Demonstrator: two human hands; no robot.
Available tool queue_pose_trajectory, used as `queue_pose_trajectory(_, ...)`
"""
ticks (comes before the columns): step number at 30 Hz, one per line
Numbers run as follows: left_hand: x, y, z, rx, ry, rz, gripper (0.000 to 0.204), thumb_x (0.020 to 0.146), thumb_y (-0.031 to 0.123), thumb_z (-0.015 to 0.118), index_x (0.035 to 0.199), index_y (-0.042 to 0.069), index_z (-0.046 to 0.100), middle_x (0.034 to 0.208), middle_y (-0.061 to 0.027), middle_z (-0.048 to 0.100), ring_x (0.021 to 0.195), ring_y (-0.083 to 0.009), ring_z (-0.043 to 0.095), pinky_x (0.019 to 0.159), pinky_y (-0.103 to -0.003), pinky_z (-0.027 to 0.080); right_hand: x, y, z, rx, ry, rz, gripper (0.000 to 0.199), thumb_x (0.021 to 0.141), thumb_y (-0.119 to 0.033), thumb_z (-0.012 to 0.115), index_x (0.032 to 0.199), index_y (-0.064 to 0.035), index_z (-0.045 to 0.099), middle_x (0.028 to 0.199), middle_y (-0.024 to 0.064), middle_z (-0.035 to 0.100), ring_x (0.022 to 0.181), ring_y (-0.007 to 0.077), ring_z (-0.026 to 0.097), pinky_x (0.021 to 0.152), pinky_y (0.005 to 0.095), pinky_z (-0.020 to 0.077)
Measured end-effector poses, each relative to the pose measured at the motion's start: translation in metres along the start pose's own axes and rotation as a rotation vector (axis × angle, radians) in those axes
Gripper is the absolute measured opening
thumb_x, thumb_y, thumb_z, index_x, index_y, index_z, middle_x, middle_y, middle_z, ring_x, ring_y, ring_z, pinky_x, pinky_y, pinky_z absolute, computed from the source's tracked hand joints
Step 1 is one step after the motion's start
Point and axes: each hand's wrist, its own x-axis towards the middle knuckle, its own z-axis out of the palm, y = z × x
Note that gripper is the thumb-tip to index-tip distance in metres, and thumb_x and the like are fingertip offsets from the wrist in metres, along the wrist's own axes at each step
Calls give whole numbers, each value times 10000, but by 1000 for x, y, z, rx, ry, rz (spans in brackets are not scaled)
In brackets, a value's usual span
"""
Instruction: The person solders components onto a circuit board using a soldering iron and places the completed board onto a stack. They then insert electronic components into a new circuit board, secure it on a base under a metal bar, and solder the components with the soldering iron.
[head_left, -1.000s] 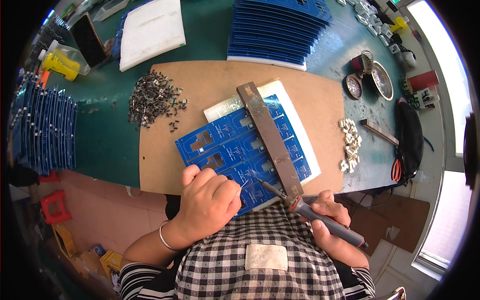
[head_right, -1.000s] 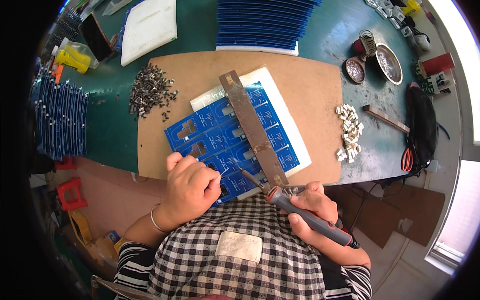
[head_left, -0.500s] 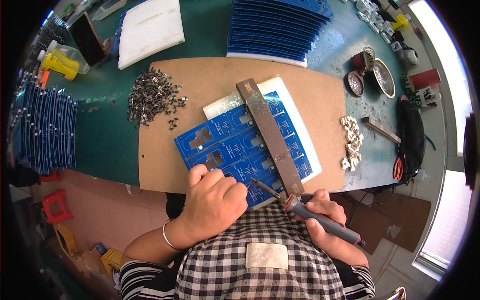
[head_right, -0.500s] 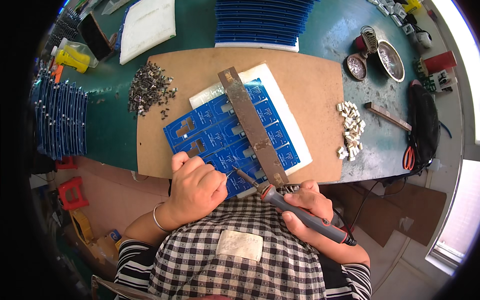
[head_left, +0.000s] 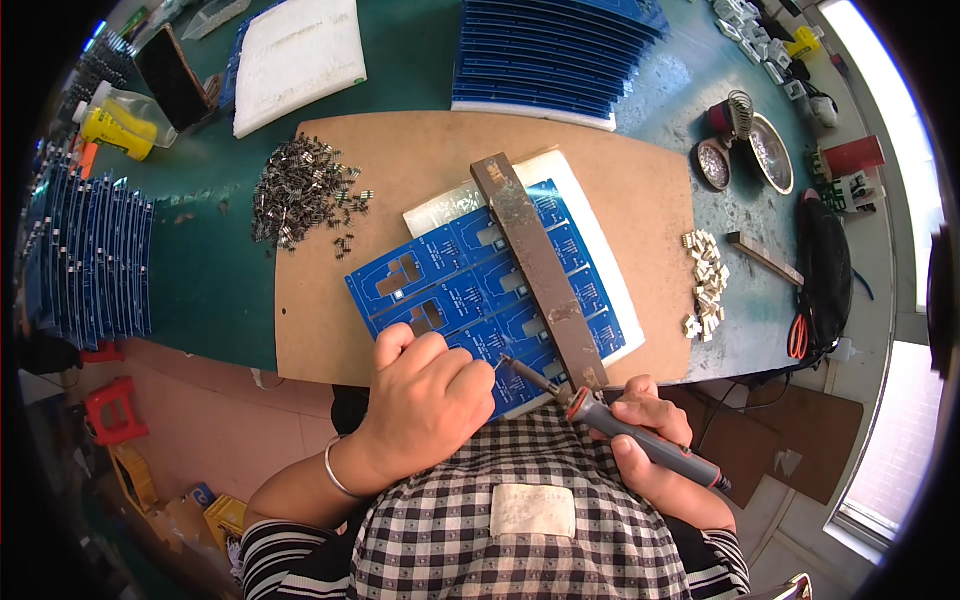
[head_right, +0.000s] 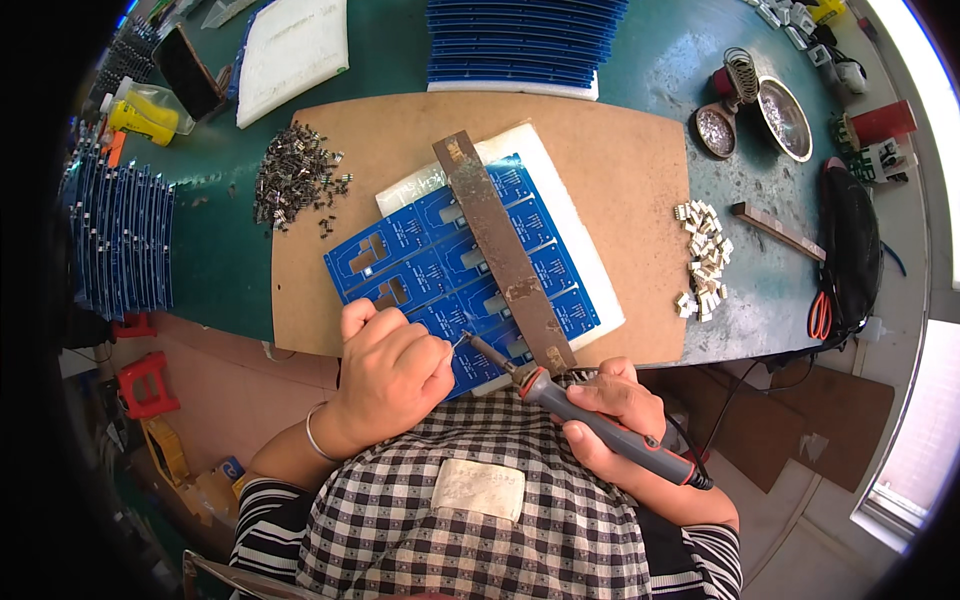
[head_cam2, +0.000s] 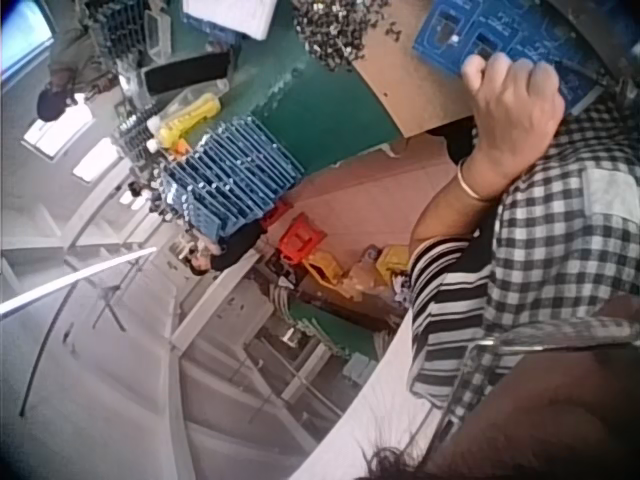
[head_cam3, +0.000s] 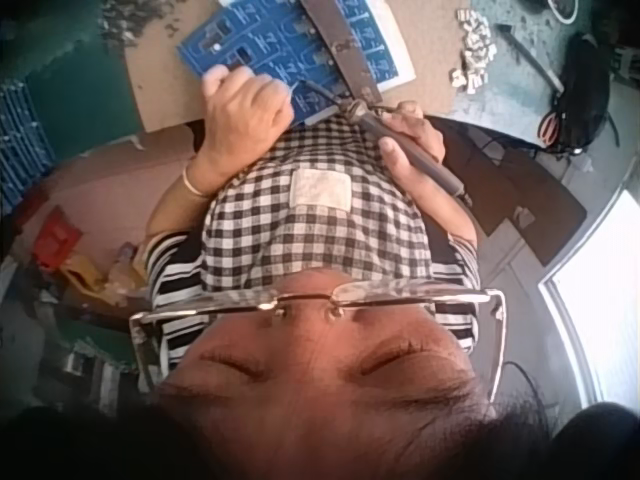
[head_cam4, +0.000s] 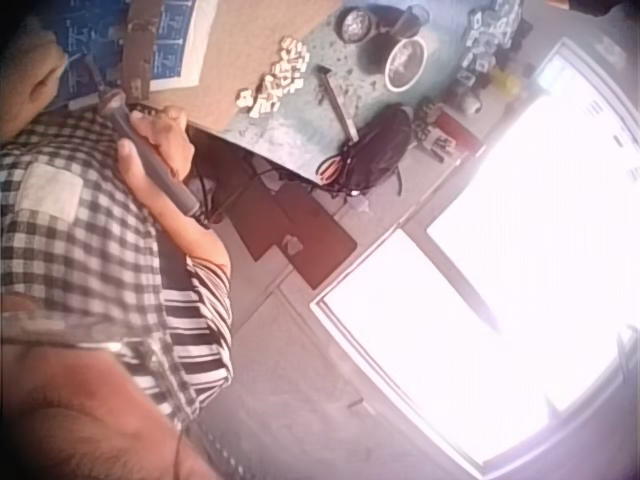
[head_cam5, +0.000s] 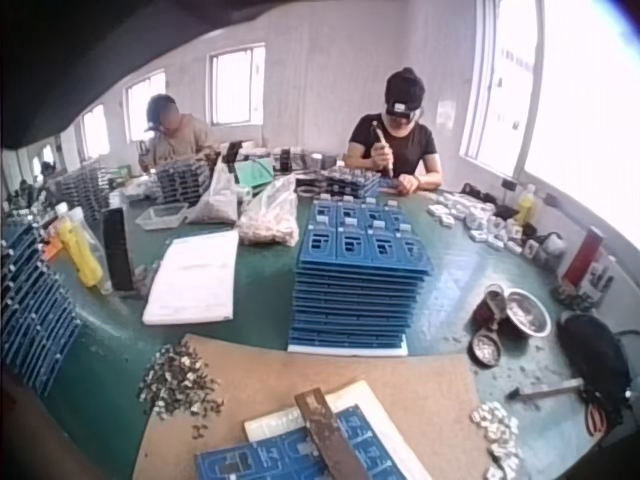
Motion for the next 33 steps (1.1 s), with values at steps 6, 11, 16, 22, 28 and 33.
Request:
queue_pose_trajectory(6,4,-2,0,19,4,-6,192,709,103,683,717,144,495,646,9,440,658,-185,434,735,-377,316,4,2,2,5,11,-8,262,847,-173,714,1052,-37,622,752,51,731,631,157,543,742,335,413)
queue_pose_trajectory(11,8,-2,1,8,-3,-28,165,679,49,707,744,120,573,636,12,478,637,-194,470,750,-385,318,9,3,2,-11,7,-63,260,851,-189,713,1041,-35,626,751,49,731,603,147,596,731,328,404)
queue_pose_trajectory(16,6,-4,-7,33,23,-29,127,714,75,726,771,136,631,641,31,470,650,-182,471,754,-380,320,10,1,0,-38,0,-62,255,861,-208,708,1029,-33,628,751,48,728,620,152,609,740,335,406)
queue_pose_trajectory(22,-4,3,-15,-17,36,-52,140,757,103,738,859,143,651,663,39,480,672,-174,483,770,-375,325,1,-4,-12,-38,-19,-109,258,871,-192,684,1065,-43,604,769,60,721,632,162,623,775,369,404)
queue_pose_trajectory(28,-12,13,-2,-154,22,-21,197,746,85,732,867,128,583,686,23,516,685,-182,496,779,-381,336,-21,-7,-18,-31,23,-88,281,857,-181,680,1082,-38,592,753,64,712,644,167,633,780,374,399)
queue_pose_trajectory(33,-13,17,-2,-113,-14,16,199,728,69,719,830,131,560,688,23,526,678,-181,493,768,-373,334,-26,-6,-15,-41,35,-93,273,844,-195,698,1042,-23,623,734,61,710,637,170,638,755,367,399)
